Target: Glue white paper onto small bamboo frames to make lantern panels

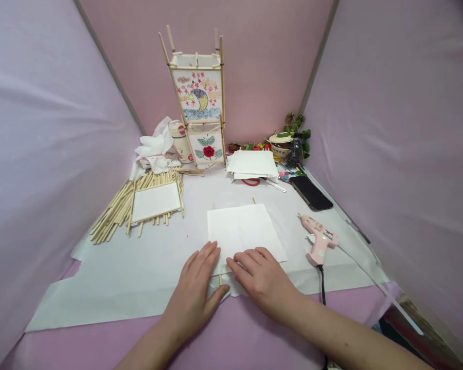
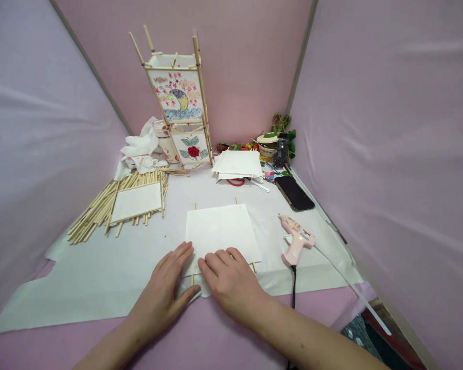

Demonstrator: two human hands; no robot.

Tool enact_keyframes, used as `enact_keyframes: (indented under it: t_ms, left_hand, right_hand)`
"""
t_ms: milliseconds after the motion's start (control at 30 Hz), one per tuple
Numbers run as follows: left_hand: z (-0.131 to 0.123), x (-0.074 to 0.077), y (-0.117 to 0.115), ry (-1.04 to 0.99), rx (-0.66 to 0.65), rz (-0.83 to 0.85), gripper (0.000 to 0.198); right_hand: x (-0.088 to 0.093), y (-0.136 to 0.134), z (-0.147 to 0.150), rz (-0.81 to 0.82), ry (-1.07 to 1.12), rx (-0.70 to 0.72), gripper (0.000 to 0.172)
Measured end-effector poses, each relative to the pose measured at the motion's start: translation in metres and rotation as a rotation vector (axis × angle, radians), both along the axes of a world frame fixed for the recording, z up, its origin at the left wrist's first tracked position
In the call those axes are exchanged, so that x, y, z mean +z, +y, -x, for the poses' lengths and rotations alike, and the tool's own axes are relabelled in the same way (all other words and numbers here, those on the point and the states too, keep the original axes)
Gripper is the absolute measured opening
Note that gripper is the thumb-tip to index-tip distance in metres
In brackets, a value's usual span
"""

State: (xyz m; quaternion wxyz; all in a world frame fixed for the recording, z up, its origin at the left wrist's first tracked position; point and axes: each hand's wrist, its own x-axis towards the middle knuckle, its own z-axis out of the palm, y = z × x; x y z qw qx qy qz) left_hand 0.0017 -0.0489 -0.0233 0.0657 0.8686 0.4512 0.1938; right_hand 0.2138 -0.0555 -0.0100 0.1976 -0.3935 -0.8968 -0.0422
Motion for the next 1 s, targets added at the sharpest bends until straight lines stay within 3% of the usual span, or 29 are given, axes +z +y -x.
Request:
enact_keyframes:
  t_ms: [233,500,1000]
  left_hand:
    - [0.007,0.005,0.007,0.031,-0.057,0.112,0.080]
    - [0.008,0.001,0.009,0.033,-0.060,0.122,0.076]
    - [0.006,-0.002,0.012,0.175,-0.085,0.053,0.056]
  right_hand:
    - [-0.010,0.013,0.010,-0.026,-0.056,0.050,0.019]
    - [-0.023,0.015,0.006,-0.065,0.006,0.083,0.017]
    - [-0.028,0.016,0.004,-0.100,0.056,0.116,0.015]
